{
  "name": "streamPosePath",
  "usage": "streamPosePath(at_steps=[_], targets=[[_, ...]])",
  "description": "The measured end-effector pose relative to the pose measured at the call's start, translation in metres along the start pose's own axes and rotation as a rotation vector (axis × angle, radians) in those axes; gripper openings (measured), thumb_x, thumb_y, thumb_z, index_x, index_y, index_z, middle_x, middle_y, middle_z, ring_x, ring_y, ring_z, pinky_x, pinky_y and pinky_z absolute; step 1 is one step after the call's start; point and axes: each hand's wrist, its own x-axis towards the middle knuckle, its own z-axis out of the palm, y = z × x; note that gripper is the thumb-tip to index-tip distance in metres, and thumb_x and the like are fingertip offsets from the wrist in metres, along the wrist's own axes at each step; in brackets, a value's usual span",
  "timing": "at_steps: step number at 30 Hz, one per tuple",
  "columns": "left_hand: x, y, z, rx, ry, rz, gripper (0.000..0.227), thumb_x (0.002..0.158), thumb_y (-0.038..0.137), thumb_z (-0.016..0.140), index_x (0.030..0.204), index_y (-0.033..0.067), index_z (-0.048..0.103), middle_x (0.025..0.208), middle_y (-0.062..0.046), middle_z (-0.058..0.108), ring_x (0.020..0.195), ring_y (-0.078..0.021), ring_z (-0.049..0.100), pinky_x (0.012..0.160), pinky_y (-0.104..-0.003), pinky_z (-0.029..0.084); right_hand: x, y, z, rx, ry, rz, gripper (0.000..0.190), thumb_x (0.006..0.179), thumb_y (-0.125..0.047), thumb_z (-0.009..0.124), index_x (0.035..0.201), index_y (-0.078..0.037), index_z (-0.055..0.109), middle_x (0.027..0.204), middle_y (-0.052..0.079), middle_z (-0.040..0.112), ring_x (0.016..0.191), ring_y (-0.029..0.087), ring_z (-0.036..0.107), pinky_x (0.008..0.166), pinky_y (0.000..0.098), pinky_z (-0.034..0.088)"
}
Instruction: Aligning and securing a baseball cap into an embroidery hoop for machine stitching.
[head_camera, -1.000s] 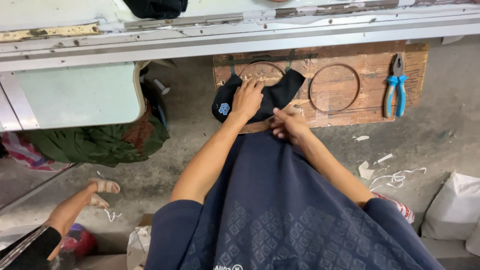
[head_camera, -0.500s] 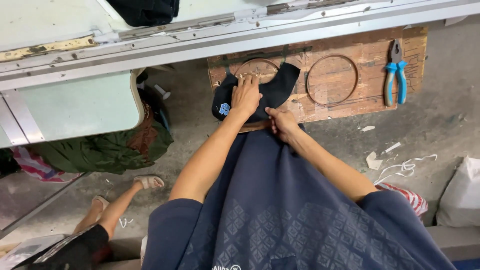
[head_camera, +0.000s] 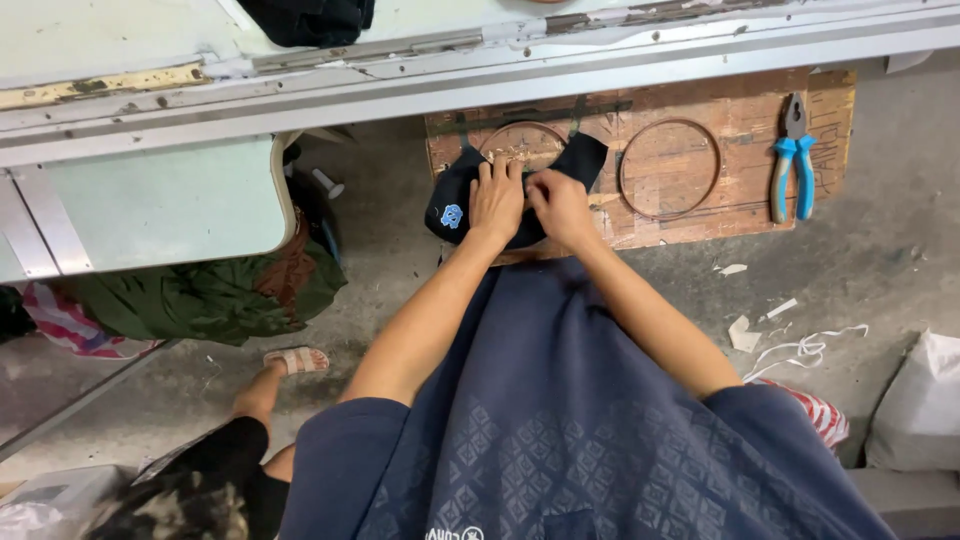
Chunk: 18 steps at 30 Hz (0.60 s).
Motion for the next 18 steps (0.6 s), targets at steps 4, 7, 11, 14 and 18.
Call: streamPosePath(at_steps=[4,7,11,14,18], targets=[[-0.013,0.001,-0.006,-0.018,0.035,0.031,0.056,0.081,0.029,0.071,0.123,0.0085,0.04,0.117,-0.012,0.04,0.111,-0.0331,0.04,0.084,-0.044,0.044,0.019,0.031,0.023,-0.199,0.086,-0.205,0.008,0.085,-0.012,0.061,0.093,-0.011,0.061,0.085,0.009,0.06,0.085,0.031,0.065,0.072,0.0401,0.055],[-0.019,0.002,-0.018,-0.038,-0.001,0.035,0.061,0.078,0.028,0.075,0.123,0.0071,0.041,0.118,-0.014,0.039,0.109,-0.0341,0.039,0.085,-0.044,0.043,0.012,0.021,0.01,-0.461,0.03,-0.314,0.032,0.073,-0.017,0.074,0.099,-0.012,0.056,0.088,0.006,0.051,0.086,0.029,0.056,0.078,0.0368,0.049],[-0.024,0.001,-0.013,-0.009,-0.048,0.056,0.064,0.076,0.029,0.077,0.123,0.0081,0.041,0.118,-0.012,0.038,0.111,-0.0324,0.037,0.086,-0.042,0.042,0.001,0.003,-0.008,-0.499,-0.104,-0.27,0.047,0.072,-0.018,0.078,0.11,-0.01,0.051,0.097,0.011,0.046,0.095,0.032,0.048,0.085,0.037,0.048],[-0.026,0.002,-0.02,0.017,-0.06,0.077,0.063,0.078,0.028,0.075,0.126,0.0083,0.041,0.12,-0.013,0.038,0.112,-0.0325,0.036,0.088,-0.042,0.041,0.005,-0.008,-0.017,-0.553,-0.129,-0.297,0.055,0.068,-0.022,0.081,0.112,-0.011,0.05,0.099,0.011,0.043,0.096,0.033,0.045,0.086,0.0392,0.045],[-0.026,0.001,-0.021,0.032,-0.051,0.097,0.066,0.079,0.03,0.074,0.129,0.0069,0.038,0.123,-0.015,0.037,0.113,-0.0335,0.035,0.09,-0.043,0.04,0.01,-0.002,-0.017,-0.563,-0.149,-0.299,0.057,0.067,-0.027,0.082,0.112,-0.012,0.05,0.1,0.011,0.043,0.097,0.035,0.044,0.087,0.0399,0.043]])
